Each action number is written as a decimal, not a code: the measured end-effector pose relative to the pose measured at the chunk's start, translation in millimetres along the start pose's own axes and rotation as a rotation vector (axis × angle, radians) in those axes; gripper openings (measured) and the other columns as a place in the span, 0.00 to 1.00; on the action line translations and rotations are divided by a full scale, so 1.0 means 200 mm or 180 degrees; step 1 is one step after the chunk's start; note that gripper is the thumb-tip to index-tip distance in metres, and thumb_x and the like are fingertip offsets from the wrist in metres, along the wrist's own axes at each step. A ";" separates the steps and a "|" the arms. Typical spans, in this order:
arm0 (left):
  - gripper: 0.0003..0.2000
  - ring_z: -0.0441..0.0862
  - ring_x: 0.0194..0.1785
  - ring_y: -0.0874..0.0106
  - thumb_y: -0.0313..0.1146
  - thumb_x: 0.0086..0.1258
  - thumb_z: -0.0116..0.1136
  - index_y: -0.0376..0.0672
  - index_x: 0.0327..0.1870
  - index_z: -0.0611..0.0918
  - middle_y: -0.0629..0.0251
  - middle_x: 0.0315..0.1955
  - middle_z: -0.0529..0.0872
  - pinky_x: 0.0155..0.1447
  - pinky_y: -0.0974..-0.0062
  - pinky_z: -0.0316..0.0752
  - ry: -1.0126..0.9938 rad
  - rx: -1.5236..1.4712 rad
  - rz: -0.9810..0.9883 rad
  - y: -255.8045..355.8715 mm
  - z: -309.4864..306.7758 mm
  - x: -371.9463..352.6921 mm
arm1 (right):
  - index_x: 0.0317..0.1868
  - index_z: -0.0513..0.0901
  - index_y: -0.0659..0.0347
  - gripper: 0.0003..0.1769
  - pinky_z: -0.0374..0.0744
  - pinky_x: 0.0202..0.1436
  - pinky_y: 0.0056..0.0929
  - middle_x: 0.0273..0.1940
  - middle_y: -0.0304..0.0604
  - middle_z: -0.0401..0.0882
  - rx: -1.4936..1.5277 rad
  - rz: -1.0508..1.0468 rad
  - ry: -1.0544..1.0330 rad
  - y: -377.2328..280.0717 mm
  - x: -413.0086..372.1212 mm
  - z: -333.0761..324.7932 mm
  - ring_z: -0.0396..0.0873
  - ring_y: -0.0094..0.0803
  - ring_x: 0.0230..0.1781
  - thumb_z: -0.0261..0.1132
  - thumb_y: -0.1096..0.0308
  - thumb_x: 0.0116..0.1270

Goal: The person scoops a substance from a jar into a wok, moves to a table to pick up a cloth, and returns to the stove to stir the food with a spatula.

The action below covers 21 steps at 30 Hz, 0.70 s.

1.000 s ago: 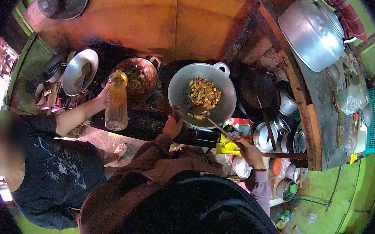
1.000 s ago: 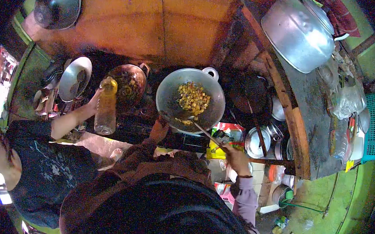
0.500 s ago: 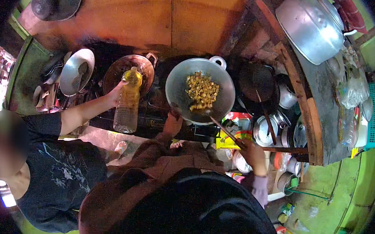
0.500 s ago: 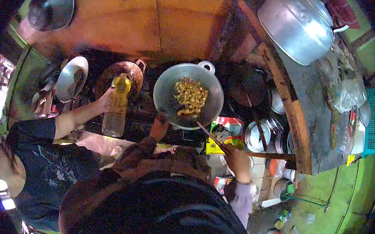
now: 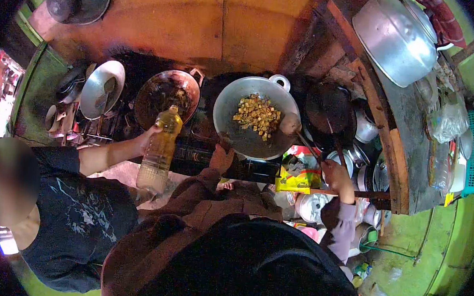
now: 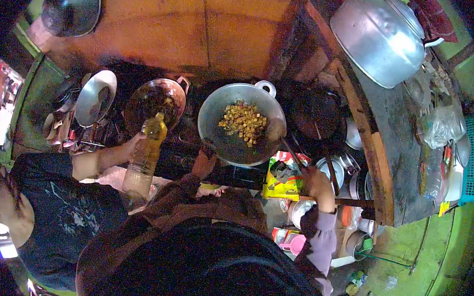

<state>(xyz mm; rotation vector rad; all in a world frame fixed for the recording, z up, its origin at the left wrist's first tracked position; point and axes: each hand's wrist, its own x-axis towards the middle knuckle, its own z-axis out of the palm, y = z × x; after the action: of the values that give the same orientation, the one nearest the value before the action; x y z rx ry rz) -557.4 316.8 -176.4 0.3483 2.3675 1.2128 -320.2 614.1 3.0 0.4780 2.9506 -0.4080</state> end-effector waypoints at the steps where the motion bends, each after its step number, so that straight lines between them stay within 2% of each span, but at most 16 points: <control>1: 0.33 0.75 0.50 0.43 0.48 0.62 0.55 0.26 0.54 0.60 0.33 0.43 0.76 0.52 0.53 0.70 0.0038 -0.0142 0.0157 -0.01 0.00 0.01 | 0.43 0.78 0.63 0.15 0.76 0.42 0.41 0.39 0.54 0.79 -0.0259 -0.0138 -0.0254 0.03 0.06 0.04 0.77 0.49 0.42 0.55 0.60 0.65; 2: 0.33 0.75 0.50 0.43 0.48 0.62 0.55 0.26 0.54 0.60 0.33 0.43 0.76 0.52 0.53 0.70 0.0046 -0.0144 0.0153 -0.01 0.00 0.01 | 0.43 0.78 0.63 0.15 0.76 0.42 0.41 0.39 0.54 0.79 -0.0260 -0.0148 -0.0256 0.07 0.15 0.14 0.77 0.49 0.42 0.55 0.60 0.65; 5: 0.33 0.74 0.51 0.44 0.47 0.63 0.55 0.25 0.55 0.59 0.34 0.44 0.76 0.52 0.55 0.70 -0.0063 0.0042 -0.0033 0.02 -0.02 0.00 | 0.45 0.80 0.57 0.18 0.76 0.40 0.44 0.38 0.56 0.79 0.0837 -0.0338 0.0512 0.17 0.37 0.51 0.78 0.51 0.40 0.55 0.52 0.65; 6: 0.32 0.74 0.51 0.44 0.46 0.63 0.55 0.25 0.54 0.60 0.35 0.44 0.76 0.52 0.55 0.70 -0.0045 0.0093 -0.0024 0.05 -0.04 -0.02 | 0.45 0.80 0.57 0.18 0.76 0.40 0.44 0.38 0.56 0.79 0.0832 -0.0342 0.0514 0.12 0.39 0.52 0.78 0.51 0.40 0.55 0.52 0.65; 7: 0.31 0.74 0.51 0.44 0.46 0.63 0.55 0.25 0.53 0.61 0.35 0.44 0.76 0.53 0.56 0.70 -0.0022 0.0149 -0.0013 0.07 -0.05 -0.02 | 0.47 0.79 0.52 0.18 0.77 0.35 0.44 0.32 0.52 0.80 0.0295 0.0116 0.0558 0.02 0.41 0.52 0.79 0.49 0.33 0.56 0.52 0.64; 8: 0.31 0.74 0.51 0.44 0.46 0.63 0.55 0.25 0.53 0.61 0.35 0.44 0.76 0.53 0.56 0.70 -0.0009 0.0155 -0.0012 0.05 -0.04 -0.01 | 0.48 0.79 0.47 0.18 0.77 0.29 0.44 0.26 0.47 0.80 -0.0236 0.0569 0.0600 -0.05 0.41 0.50 0.79 0.47 0.26 0.57 0.51 0.62; 9: 0.32 0.74 0.52 0.44 0.46 0.63 0.55 0.25 0.55 0.60 0.35 0.45 0.76 0.53 0.57 0.70 0.0050 0.0143 0.0019 0.01 -0.02 0.00 | 0.48 0.79 0.47 0.18 0.77 0.29 0.44 0.26 0.47 0.80 -0.0227 0.0556 0.0604 -0.08 0.39 0.43 0.79 0.47 0.26 0.57 0.51 0.62; 11: 0.34 0.74 0.52 0.44 0.47 0.63 0.55 0.24 0.56 0.60 0.36 0.46 0.76 0.53 0.57 0.70 0.0106 0.0126 0.0040 -0.02 -0.02 0.01 | 0.49 0.80 0.45 0.20 0.76 0.31 0.47 0.26 0.52 0.80 -0.0475 0.0670 0.0682 -0.18 0.30 0.22 0.79 0.51 0.29 0.53 0.45 0.64; 12: 0.36 0.73 0.52 0.44 0.48 0.62 0.55 0.23 0.58 0.59 0.35 0.46 0.75 0.53 0.58 0.71 0.0046 0.0074 0.0166 -0.03 -0.02 0.01 | 0.49 0.79 0.44 0.20 0.76 0.29 0.47 0.28 0.53 0.80 -0.0397 0.0649 0.0523 -0.18 0.27 0.12 0.79 0.51 0.28 0.52 0.45 0.65; 14: 0.38 0.73 0.53 0.45 0.48 0.62 0.55 0.22 0.59 0.57 0.35 0.47 0.75 0.53 0.58 0.71 -0.0014 0.0017 0.0295 -0.03 -0.03 0.01 | 0.49 0.79 0.45 0.21 0.76 0.29 0.47 0.30 0.55 0.80 -0.0531 0.0732 0.0523 -0.10 0.23 0.06 0.79 0.52 0.29 0.52 0.45 0.65; 16: 0.39 0.74 0.52 0.44 0.49 0.62 0.54 0.21 0.60 0.56 0.35 0.47 0.75 0.53 0.57 0.71 0.0045 -0.0045 0.0104 -0.01 -0.02 0.00 | 0.50 0.79 0.47 0.21 0.75 0.29 0.48 0.31 0.56 0.80 -0.0670 0.0813 0.0538 -0.03 0.20 0.01 0.79 0.53 0.29 0.52 0.45 0.65; 19: 0.36 0.74 0.52 0.45 0.49 0.63 0.54 0.22 0.57 0.58 0.34 0.47 0.75 0.53 0.57 0.71 0.0029 -0.0142 0.0216 -0.03 -0.02 0.01 | 0.49 0.79 0.51 0.21 0.77 0.31 0.45 0.30 0.54 0.81 -0.0133 0.0626 0.0621 0.10 0.17 0.00 0.80 0.50 0.31 0.53 0.47 0.66; 20: 0.36 0.74 0.52 0.45 0.49 0.63 0.54 0.22 0.57 0.58 0.34 0.47 0.75 0.53 0.57 0.71 0.0033 -0.0145 0.0223 -0.04 -0.02 0.02 | 0.50 0.78 0.54 0.21 0.77 0.34 0.41 0.34 0.53 0.81 0.0558 0.0359 0.0279 0.22 0.18 0.11 0.81 0.48 0.33 0.54 0.49 0.66; 21: 0.35 0.75 0.51 0.45 0.49 0.63 0.54 0.23 0.56 0.59 0.34 0.46 0.75 0.53 0.56 0.71 0.0016 -0.0043 0.0173 -0.06 0.00 0.03 | 0.54 0.73 0.58 0.22 0.75 0.42 0.38 0.42 0.51 0.78 0.0503 -0.0554 0.0057 0.38 0.19 0.26 0.79 0.45 0.40 0.56 0.57 0.63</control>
<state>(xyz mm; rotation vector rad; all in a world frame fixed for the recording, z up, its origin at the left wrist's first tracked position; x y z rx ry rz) -563.7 312.4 -186.8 0.4081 2.3670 1.2551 -327.5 679.1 -72.1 0.2421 3.0016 -0.6633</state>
